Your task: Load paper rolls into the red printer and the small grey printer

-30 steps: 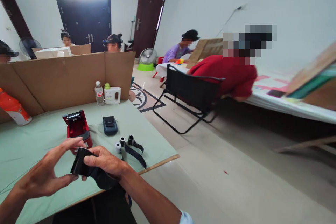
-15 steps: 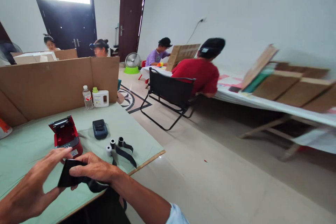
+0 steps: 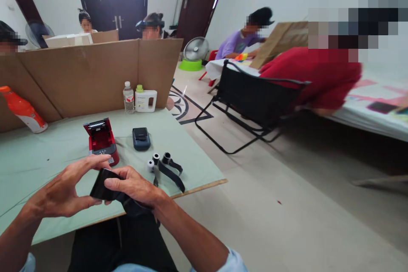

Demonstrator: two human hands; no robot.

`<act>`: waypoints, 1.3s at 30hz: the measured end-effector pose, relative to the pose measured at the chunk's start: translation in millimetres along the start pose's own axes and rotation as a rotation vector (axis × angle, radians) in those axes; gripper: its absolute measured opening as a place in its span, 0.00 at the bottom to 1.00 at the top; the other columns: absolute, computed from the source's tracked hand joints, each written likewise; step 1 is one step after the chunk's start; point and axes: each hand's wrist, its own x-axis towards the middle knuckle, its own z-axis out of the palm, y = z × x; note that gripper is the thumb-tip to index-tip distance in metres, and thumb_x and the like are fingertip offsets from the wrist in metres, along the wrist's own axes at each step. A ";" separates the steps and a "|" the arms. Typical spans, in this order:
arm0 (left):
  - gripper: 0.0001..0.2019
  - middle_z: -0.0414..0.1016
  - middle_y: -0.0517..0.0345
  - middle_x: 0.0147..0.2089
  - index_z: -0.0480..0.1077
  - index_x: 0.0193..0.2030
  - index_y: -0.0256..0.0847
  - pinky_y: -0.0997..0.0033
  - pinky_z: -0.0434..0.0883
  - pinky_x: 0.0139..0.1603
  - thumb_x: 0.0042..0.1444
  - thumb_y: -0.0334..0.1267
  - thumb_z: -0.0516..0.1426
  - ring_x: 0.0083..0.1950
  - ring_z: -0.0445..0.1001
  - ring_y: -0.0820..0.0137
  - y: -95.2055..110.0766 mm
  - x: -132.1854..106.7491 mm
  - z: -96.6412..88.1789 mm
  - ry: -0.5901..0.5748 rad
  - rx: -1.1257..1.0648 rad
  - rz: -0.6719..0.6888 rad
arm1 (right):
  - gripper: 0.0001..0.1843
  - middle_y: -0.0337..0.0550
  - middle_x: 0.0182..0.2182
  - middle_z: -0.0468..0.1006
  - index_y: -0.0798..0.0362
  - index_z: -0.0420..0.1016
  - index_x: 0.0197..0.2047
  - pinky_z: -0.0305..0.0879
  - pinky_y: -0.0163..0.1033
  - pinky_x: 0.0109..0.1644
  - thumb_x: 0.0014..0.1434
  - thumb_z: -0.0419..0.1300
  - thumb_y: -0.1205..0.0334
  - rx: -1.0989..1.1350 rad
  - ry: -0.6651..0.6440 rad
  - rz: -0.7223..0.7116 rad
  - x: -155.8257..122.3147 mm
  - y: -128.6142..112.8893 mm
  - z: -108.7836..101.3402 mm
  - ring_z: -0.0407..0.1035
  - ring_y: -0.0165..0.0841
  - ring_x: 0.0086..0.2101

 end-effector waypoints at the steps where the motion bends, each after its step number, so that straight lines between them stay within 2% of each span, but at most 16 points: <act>1: 0.43 0.76 0.45 0.63 0.56 0.76 0.49 0.48 0.73 0.67 0.57 0.37 0.69 0.64 0.75 0.52 3.2 1.4 -2.5 -0.018 0.043 0.023 | 0.30 0.44 0.31 0.82 0.59 0.82 0.40 0.69 0.35 0.38 0.56 0.72 0.36 -0.007 0.006 -0.006 1.0 -1.0 1.2 0.75 0.30 0.30; 5: 0.38 0.76 0.46 0.62 0.58 0.75 0.48 0.46 0.74 0.65 0.58 0.28 0.63 0.62 0.75 0.53 14.1 7.0 -8.5 -0.080 0.168 0.036 | 0.28 0.43 0.31 0.81 0.58 0.81 0.37 0.70 0.35 0.38 0.55 0.74 0.38 -0.024 0.034 -0.034 5.5 -2.6 4.4 0.74 0.30 0.31; 7: 0.39 0.76 0.47 0.61 0.59 0.75 0.48 0.45 0.73 0.66 0.57 0.28 0.63 0.62 0.74 0.53 14.8 8.7 -8.3 -0.083 0.148 0.014 | 0.27 0.42 0.30 0.81 0.58 0.81 0.37 0.69 0.34 0.37 0.55 0.73 0.38 0.003 0.041 -0.046 6.5 -1.2 4.4 0.74 0.30 0.30; 9: 0.42 0.76 0.48 0.61 0.57 0.75 0.50 0.46 0.72 0.66 0.56 0.33 0.68 0.60 0.75 0.54 10.8 8.6 -4.1 -0.038 0.028 -0.027 | 0.28 0.42 0.29 0.80 0.58 0.81 0.37 0.68 0.34 0.36 0.56 0.73 0.37 0.070 0.054 -0.053 6.2 1.1 4.2 0.73 0.29 0.29; 13: 0.49 0.75 0.48 0.59 0.55 0.76 0.52 0.52 0.74 0.63 0.51 0.42 0.74 0.56 0.77 0.59 -2.8 4.9 15.6 0.157 -0.393 -0.136 | 0.31 0.43 0.30 0.80 0.58 0.81 0.40 0.69 0.35 0.35 0.57 0.71 0.35 0.203 0.060 -0.079 4.6 4.7 7.1 0.70 0.28 0.26; 16: 0.47 0.75 0.48 0.58 0.57 0.75 0.51 0.50 0.75 0.62 0.51 0.44 0.74 0.55 0.77 0.59 -8.3 2.8 29.7 0.239 -0.659 -0.158 | 0.31 0.43 0.29 0.80 0.58 0.80 0.41 0.69 0.36 0.34 0.57 0.70 0.34 0.243 0.077 -0.100 4.3 6.8 11.2 0.70 0.29 0.26; 19: 0.43 0.76 0.48 0.55 0.60 0.73 0.49 0.48 0.75 0.60 0.53 0.45 0.72 0.53 0.77 0.58 -9.4 3.2 33.3 0.252 -0.794 -0.183 | 0.32 0.40 0.24 0.77 0.58 0.80 0.41 0.68 0.36 0.34 0.58 0.69 0.32 0.234 0.094 -0.095 4.1 8.8 13.6 0.71 0.30 0.25; 23: 0.40 0.77 0.48 0.55 0.63 0.71 0.49 0.50 0.75 0.60 0.53 0.42 0.72 0.54 0.77 0.58 -10.4 5.9 21.2 0.219 -0.753 -0.213 | 0.32 0.40 0.23 0.76 0.57 0.79 0.37 0.67 0.35 0.33 0.58 0.68 0.31 0.191 0.086 -0.074 4.2 9.6 12.8 0.71 0.31 0.26; 26: 0.40 0.77 0.49 0.55 0.63 0.71 0.50 0.51 0.72 0.63 0.52 0.39 0.72 0.57 0.76 0.57 -11.1 8.2 9.8 0.134 -0.664 -0.190 | 0.31 0.41 0.23 0.76 0.57 0.78 0.35 0.67 0.35 0.34 0.59 0.67 0.32 0.170 0.070 -0.071 4.1 9.7 12.6 0.71 0.31 0.26; 28: 0.40 0.77 0.50 0.55 0.64 0.71 0.50 0.52 0.72 0.63 0.52 0.38 0.71 0.58 0.76 0.57 -11.0 9.1 8.5 0.094 -0.630 -0.182 | 0.31 0.41 0.23 0.76 0.57 0.79 0.37 0.67 0.35 0.34 0.60 0.67 0.33 0.173 0.074 -0.072 3.9 10.4 14.3 0.71 0.31 0.26; 30: 0.39 0.77 0.49 0.54 0.65 0.70 0.49 0.51 0.73 0.63 0.52 0.39 0.72 0.57 0.76 0.58 -10.7 9.1 14.3 0.123 -0.655 -0.184 | 0.31 0.41 0.23 0.77 0.57 0.79 0.38 0.67 0.35 0.35 0.60 0.67 0.32 0.200 0.087 -0.089 3.6 11.0 17.0 0.71 0.31 0.26; 34: 0.38 0.76 0.49 0.53 0.63 0.70 0.48 0.48 0.76 0.59 0.55 0.47 0.71 0.51 0.78 0.59 -10.4 8.7 26.3 0.264 -0.792 -0.183 | 0.32 0.41 0.24 0.78 0.57 0.79 0.37 0.68 0.35 0.35 0.58 0.67 0.31 0.234 0.103 -0.118 2.9 8.3 18.3 0.71 0.29 0.25; 36: 0.39 0.77 0.48 0.54 0.63 0.70 0.47 0.48 0.77 0.59 0.54 0.46 0.71 0.53 0.78 0.58 -8.2 10.1 18.5 0.208 -0.709 -0.170 | 0.32 0.42 0.24 0.79 0.58 0.79 0.36 0.68 0.35 0.34 0.57 0.69 0.32 0.178 0.100 -0.088 2.2 4.1 15.5 0.72 0.29 0.25; 39: 0.39 0.77 0.50 0.56 0.67 0.68 0.48 0.50 0.75 0.64 0.49 0.37 0.72 0.57 0.76 0.57 -0.2 14.5 -5.9 0.012 -0.388 -0.144 | 0.31 0.43 0.26 0.80 0.59 0.79 0.37 0.67 0.33 0.34 0.56 0.72 0.35 0.079 0.102 -0.014 1.5 -1.8 11.0 0.73 0.29 0.26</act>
